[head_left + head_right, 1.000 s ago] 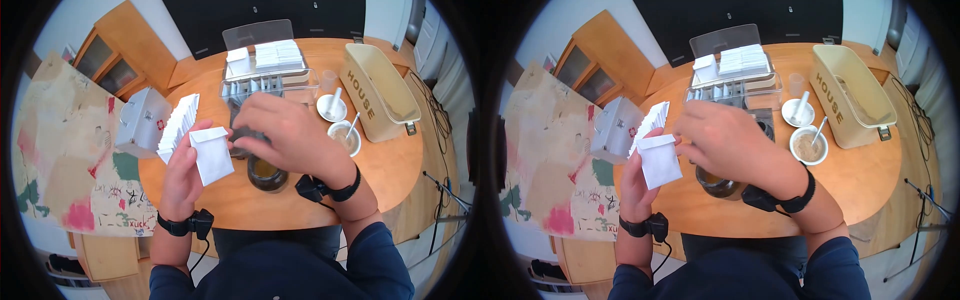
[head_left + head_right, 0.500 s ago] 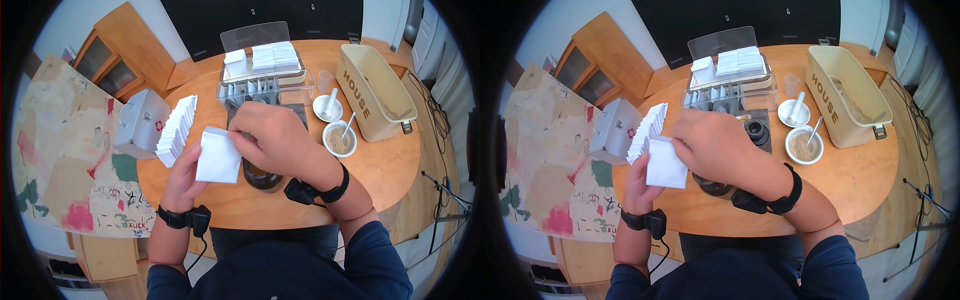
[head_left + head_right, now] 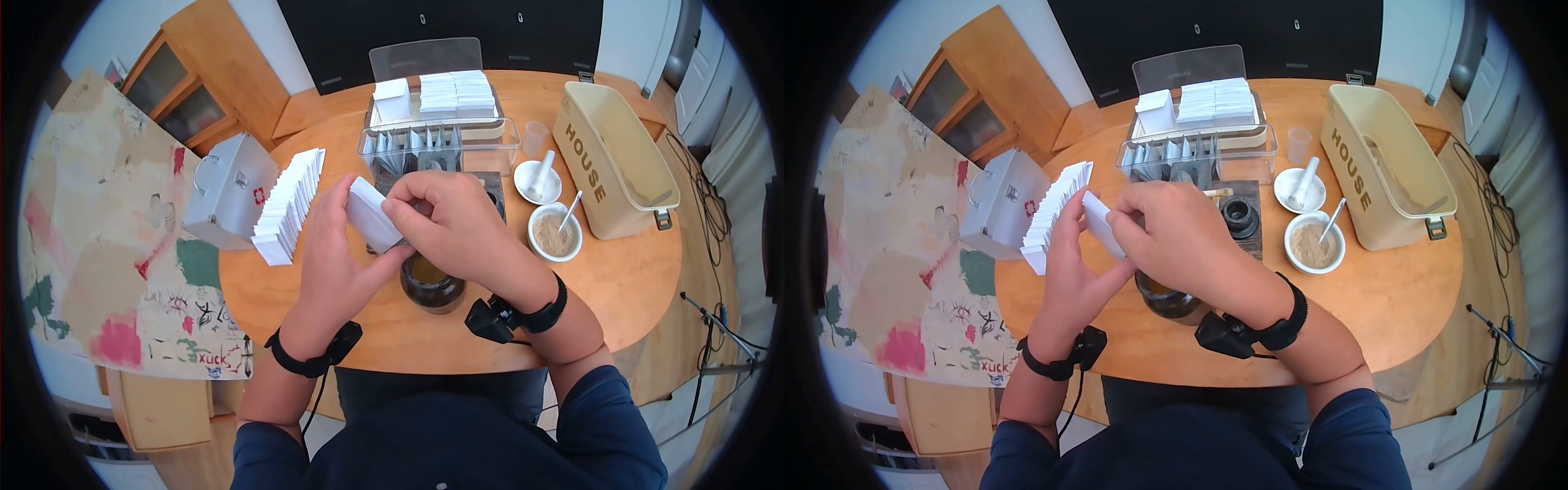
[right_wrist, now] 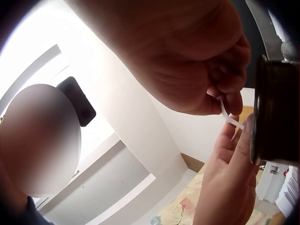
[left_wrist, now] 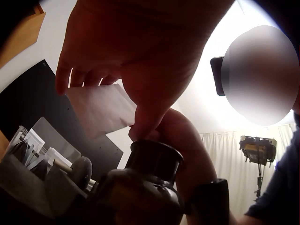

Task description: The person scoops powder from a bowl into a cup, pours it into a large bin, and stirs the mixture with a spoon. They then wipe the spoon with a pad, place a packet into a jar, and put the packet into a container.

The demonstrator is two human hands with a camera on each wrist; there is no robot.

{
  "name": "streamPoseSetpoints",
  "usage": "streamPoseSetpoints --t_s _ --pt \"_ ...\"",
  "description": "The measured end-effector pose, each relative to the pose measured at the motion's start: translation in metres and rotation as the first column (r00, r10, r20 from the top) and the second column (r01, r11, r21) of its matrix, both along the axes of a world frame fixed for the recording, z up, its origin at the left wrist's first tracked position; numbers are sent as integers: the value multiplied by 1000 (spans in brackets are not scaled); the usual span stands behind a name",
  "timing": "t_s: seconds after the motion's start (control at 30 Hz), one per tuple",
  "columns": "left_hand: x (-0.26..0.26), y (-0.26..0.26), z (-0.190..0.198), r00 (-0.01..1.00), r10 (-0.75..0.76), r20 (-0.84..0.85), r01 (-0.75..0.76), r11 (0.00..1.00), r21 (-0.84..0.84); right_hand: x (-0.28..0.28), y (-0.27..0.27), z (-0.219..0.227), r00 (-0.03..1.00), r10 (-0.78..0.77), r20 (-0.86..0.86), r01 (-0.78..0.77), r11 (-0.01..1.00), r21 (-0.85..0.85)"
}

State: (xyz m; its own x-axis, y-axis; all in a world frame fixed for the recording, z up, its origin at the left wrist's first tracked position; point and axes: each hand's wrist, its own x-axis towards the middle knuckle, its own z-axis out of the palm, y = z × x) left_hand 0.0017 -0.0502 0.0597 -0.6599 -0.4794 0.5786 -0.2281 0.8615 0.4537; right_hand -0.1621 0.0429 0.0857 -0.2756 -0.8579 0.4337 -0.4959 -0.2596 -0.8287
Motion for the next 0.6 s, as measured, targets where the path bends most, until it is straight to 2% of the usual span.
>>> streamPoseSetpoints --t_s 0.17,0.33,0.43,0.5,0.53,0.6 --pt "-4 3 7 999 36 12 -35 997 -69 0 -3 -3 999 -4 49 5 1000 -31" --pt "-5 0 4 999 53 5 -52 985 -162 -1 -2 -6 980 -146 -135 137 988 -76" --pt "-5 0 5 998 66 8 -64 985 -158 0 -2 -5 963 -196 -185 184 980 -77" --pt "-5 -2 6 996 89 24 -82 974 -211 0 -3 -8 951 -226 -213 209 973 -101" --pt "-4 -3 6 996 87 24 -80 974 -212 1 -3 -8 937 -256 -240 231 965 -125" --pt "-2 -4 8 998 59 22 -56 993 -107 2 -2 -8 936 -256 -242 232 965 -125"
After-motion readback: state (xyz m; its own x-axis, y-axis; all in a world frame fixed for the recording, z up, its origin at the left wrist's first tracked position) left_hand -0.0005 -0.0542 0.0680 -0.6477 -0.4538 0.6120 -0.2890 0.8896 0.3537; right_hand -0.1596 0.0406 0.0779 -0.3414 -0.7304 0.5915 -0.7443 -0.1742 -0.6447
